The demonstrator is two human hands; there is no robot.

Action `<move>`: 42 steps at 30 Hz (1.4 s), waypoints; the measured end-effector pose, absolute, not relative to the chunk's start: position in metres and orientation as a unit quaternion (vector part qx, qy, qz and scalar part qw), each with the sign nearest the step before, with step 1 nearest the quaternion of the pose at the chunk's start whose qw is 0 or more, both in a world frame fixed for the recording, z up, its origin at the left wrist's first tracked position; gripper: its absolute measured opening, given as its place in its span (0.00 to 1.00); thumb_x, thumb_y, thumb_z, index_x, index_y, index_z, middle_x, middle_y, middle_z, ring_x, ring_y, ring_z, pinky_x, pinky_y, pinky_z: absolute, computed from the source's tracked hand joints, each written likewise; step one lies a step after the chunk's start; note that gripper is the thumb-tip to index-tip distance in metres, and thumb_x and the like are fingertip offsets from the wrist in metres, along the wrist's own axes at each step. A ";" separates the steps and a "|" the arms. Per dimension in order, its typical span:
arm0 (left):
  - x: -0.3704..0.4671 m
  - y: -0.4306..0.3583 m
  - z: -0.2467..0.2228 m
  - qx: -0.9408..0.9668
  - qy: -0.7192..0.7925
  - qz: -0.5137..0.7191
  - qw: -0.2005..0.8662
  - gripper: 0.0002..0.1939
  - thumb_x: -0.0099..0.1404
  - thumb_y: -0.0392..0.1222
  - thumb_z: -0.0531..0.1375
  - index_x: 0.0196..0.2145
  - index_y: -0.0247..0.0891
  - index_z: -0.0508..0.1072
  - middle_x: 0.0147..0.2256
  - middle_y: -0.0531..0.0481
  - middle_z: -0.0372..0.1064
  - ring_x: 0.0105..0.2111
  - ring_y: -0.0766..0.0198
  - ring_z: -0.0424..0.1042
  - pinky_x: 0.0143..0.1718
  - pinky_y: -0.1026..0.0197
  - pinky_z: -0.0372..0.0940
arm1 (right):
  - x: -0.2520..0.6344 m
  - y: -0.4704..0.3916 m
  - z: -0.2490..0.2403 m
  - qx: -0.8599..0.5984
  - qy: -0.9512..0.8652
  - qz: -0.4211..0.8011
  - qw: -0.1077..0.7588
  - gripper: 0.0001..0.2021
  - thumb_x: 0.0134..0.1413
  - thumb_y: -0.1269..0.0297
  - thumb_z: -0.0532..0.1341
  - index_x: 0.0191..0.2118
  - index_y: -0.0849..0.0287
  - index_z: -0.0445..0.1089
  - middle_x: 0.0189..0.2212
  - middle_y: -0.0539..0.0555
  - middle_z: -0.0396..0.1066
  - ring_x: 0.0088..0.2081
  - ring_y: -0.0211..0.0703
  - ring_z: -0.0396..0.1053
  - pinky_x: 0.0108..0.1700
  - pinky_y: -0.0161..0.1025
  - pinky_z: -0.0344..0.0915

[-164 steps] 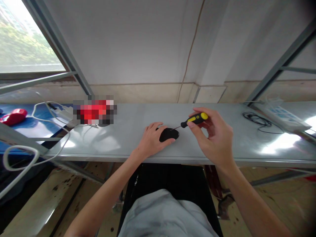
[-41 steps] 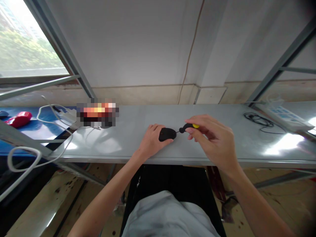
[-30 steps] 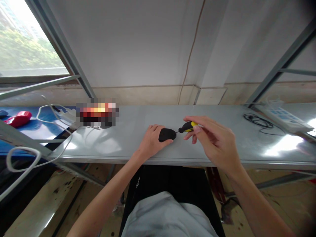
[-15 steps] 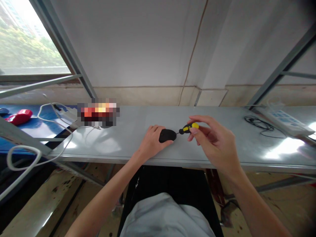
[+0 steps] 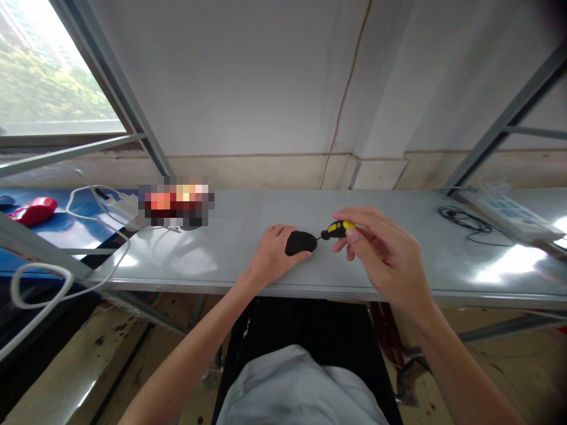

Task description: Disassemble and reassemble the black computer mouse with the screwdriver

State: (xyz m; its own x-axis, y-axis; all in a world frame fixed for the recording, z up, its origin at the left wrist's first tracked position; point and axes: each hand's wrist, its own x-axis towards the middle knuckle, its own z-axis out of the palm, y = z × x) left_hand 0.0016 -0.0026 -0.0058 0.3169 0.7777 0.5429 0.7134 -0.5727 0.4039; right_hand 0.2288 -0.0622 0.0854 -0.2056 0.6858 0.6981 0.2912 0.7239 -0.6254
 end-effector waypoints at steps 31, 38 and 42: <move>0.002 -0.003 -0.006 0.808 0.465 0.360 0.043 0.25 0.66 0.53 0.73 0.54 0.41 0.73 0.50 0.44 0.76 0.51 0.47 0.73 0.58 0.44 0.68 | 0.226 -0.066 0.088 -0.334 -0.747 0.172 0.548 0.11 0.74 0.66 0.62 0.54 0.48 0.80 0.51 0.55 0.76 0.33 0.37 0.78 0.33 0.38 0.79; 0.002 -0.003 -0.004 0.810 0.463 0.357 0.047 0.25 0.66 0.53 0.74 0.54 0.40 0.73 0.50 0.44 0.77 0.51 0.47 0.74 0.58 0.44 0.68 | 0.226 -0.063 0.087 -0.338 -0.753 0.164 0.540 0.11 0.73 0.67 0.63 0.54 0.48 0.80 0.47 0.53 0.78 0.31 0.34 0.77 0.34 0.37 0.77; 0.002 -0.003 -0.004 0.808 0.465 0.360 0.049 0.25 0.65 0.53 0.74 0.54 0.41 0.74 0.50 0.44 0.77 0.51 0.47 0.74 0.58 0.43 0.68 | 0.226 -0.062 0.085 -0.334 -0.747 0.171 0.548 0.10 0.72 0.66 0.64 0.53 0.49 0.80 0.48 0.54 0.77 0.31 0.36 0.77 0.31 0.37 0.76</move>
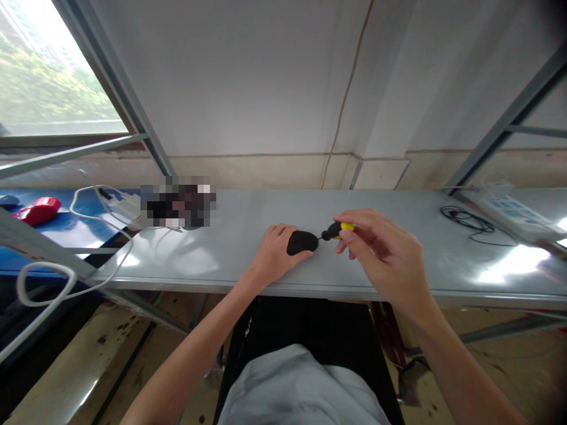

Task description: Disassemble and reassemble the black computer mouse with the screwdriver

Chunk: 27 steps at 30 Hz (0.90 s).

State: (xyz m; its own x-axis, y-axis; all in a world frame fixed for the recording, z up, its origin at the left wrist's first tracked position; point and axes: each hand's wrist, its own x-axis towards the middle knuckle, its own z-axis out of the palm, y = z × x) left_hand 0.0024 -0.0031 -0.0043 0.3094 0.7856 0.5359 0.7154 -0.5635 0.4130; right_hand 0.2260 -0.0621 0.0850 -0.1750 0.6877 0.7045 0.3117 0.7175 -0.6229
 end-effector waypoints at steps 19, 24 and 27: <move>0.003 -0.003 -0.004 0.809 0.464 0.359 0.050 0.24 0.66 0.52 0.74 0.53 0.41 0.73 0.49 0.44 0.77 0.51 0.47 0.74 0.58 0.45 0.68 | 0.227 -0.065 0.085 -0.315 -0.754 0.181 0.547 0.15 0.73 0.70 0.61 0.56 0.45 0.80 0.52 0.52 0.76 0.34 0.33 0.79 0.35 0.34 0.77; 0.002 -0.003 -0.005 0.809 0.461 0.363 0.043 0.25 0.66 0.52 0.74 0.53 0.39 0.73 0.49 0.43 0.77 0.50 0.47 0.73 0.57 0.45 0.68 | 0.226 -0.065 0.087 -0.325 -0.753 0.167 0.547 0.14 0.73 0.70 0.61 0.55 0.46 0.80 0.49 0.52 0.78 0.33 0.34 0.80 0.36 0.35 0.77; 0.002 -0.003 -0.006 0.808 0.462 0.364 0.042 0.26 0.65 0.53 0.74 0.54 0.39 0.73 0.50 0.43 0.77 0.51 0.47 0.73 0.57 0.45 0.68 | 0.226 -0.064 0.086 -0.327 -0.754 0.158 0.547 0.14 0.73 0.70 0.63 0.55 0.46 0.80 0.48 0.51 0.79 0.32 0.33 0.79 0.36 0.35 0.77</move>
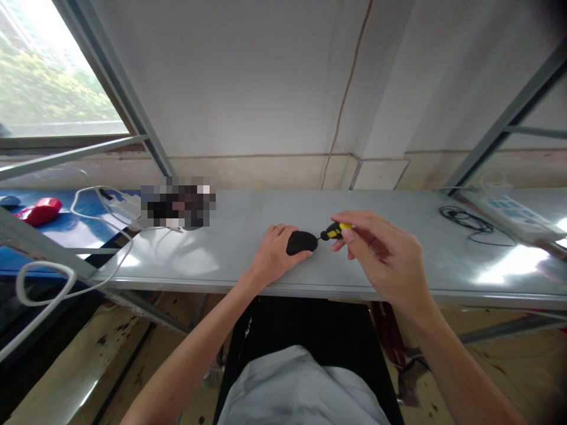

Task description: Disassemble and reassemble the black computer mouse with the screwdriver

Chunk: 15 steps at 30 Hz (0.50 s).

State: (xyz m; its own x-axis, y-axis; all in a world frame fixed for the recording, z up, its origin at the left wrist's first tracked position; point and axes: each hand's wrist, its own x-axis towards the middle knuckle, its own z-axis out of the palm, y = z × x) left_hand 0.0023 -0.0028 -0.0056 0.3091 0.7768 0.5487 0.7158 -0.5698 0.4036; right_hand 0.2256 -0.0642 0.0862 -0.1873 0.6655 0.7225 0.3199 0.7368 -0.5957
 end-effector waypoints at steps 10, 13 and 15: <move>0.003 -0.004 -0.005 0.805 0.466 0.365 0.052 0.26 0.64 0.51 0.75 0.54 0.39 0.73 0.50 0.44 0.77 0.51 0.48 0.73 0.57 0.45 0.68 | 0.227 -0.062 0.085 -0.323 -0.759 0.146 0.546 0.12 0.71 0.70 0.65 0.52 0.46 0.82 0.48 0.50 0.77 0.32 0.31 0.77 0.32 0.32 0.74; 0.003 -0.004 -0.005 0.804 0.466 0.365 0.053 0.26 0.65 0.52 0.75 0.54 0.40 0.73 0.50 0.44 0.77 0.51 0.47 0.73 0.57 0.45 0.68 | 0.227 -0.063 0.086 -0.325 -0.758 0.143 0.547 0.12 0.71 0.70 0.65 0.51 0.47 0.82 0.47 0.51 0.77 0.32 0.31 0.77 0.32 0.33 0.75; 0.003 -0.004 -0.006 0.805 0.466 0.364 0.051 0.26 0.65 0.52 0.75 0.54 0.39 0.74 0.49 0.44 0.77 0.51 0.47 0.73 0.58 0.44 0.68 | 0.227 -0.063 0.086 -0.326 -0.756 0.148 0.548 0.11 0.71 0.70 0.65 0.51 0.48 0.82 0.47 0.51 0.77 0.32 0.32 0.78 0.32 0.33 0.75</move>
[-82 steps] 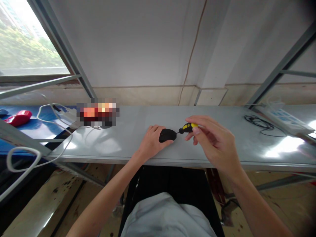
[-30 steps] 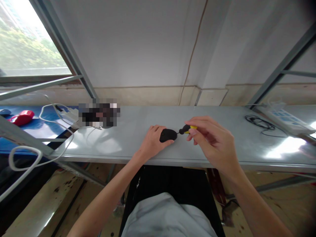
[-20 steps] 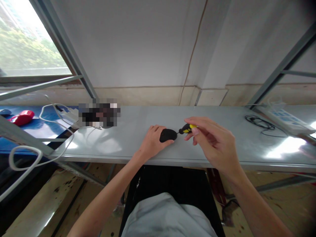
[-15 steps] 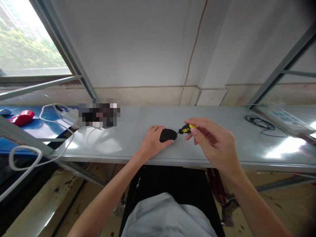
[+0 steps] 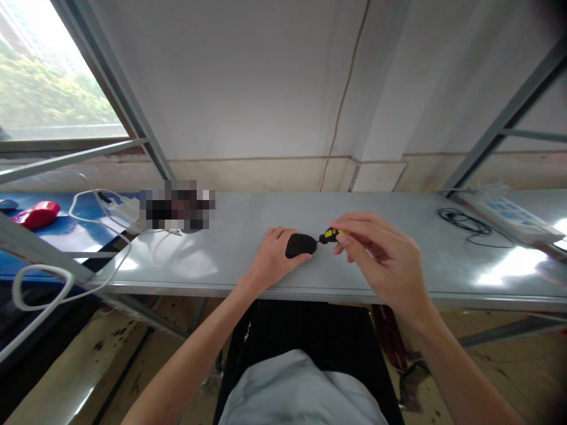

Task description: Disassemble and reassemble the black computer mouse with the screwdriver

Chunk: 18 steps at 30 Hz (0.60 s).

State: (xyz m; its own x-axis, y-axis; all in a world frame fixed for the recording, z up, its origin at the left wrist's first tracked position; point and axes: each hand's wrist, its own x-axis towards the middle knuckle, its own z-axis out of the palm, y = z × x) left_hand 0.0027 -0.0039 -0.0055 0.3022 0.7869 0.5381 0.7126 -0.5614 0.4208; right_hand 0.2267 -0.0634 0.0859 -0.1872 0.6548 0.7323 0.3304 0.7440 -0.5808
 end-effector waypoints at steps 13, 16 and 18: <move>0.003 -0.003 -0.005 0.810 0.463 0.357 0.043 0.25 0.65 0.52 0.74 0.53 0.38 0.73 0.49 0.43 0.77 0.50 0.48 0.73 0.57 0.45 0.67 | 0.227 -0.064 0.085 -0.335 -0.749 0.153 0.551 0.11 0.72 0.69 0.64 0.53 0.49 0.81 0.48 0.52 0.80 0.32 0.33 0.80 0.34 0.33 0.76; 0.003 -0.003 -0.004 0.810 0.463 0.357 0.044 0.25 0.65 0.51 0.74 0.53 0.39 0.73 0.49 0.44 0.77 0.50 0.48 0.73 0.57 0.45 0.68 | 0.226 -0.063 0.084 -0.333 -0.747 0.149 0.556 0.11 0.71 0.69 0.65 0.53 0.47 0.81 0.47 0.50 0.79 0.31 0.32 0.79 0.35 0.34 0.76; 0.003 -0.003 -0.004 0.809 0.465 0.356 0.044 0.25 0.65 0.52 0.74 0.53 0.39 0.73 0.49 0.44 0.77 0.50 0.48 0.73 0.57 0.45 0.68 | 0.226 -0.062 0.084 -0.329 -0.746 0.154 0.558 0.12 0.71 0.69 0.65 0.53 0.46 0.81 0.47 0.50 0.78 0.31 0.31 0.78 0.34 0.34 0.76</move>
State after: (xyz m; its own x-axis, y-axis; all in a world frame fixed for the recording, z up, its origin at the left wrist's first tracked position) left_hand 0.0030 -0.0032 -0.0040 0.3141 0.7841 0.5353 0.7210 -0.5638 0.4028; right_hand 0.2258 -0.0623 0.0840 -0.1592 0.6629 0.7316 0.3198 0.7357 -0.5971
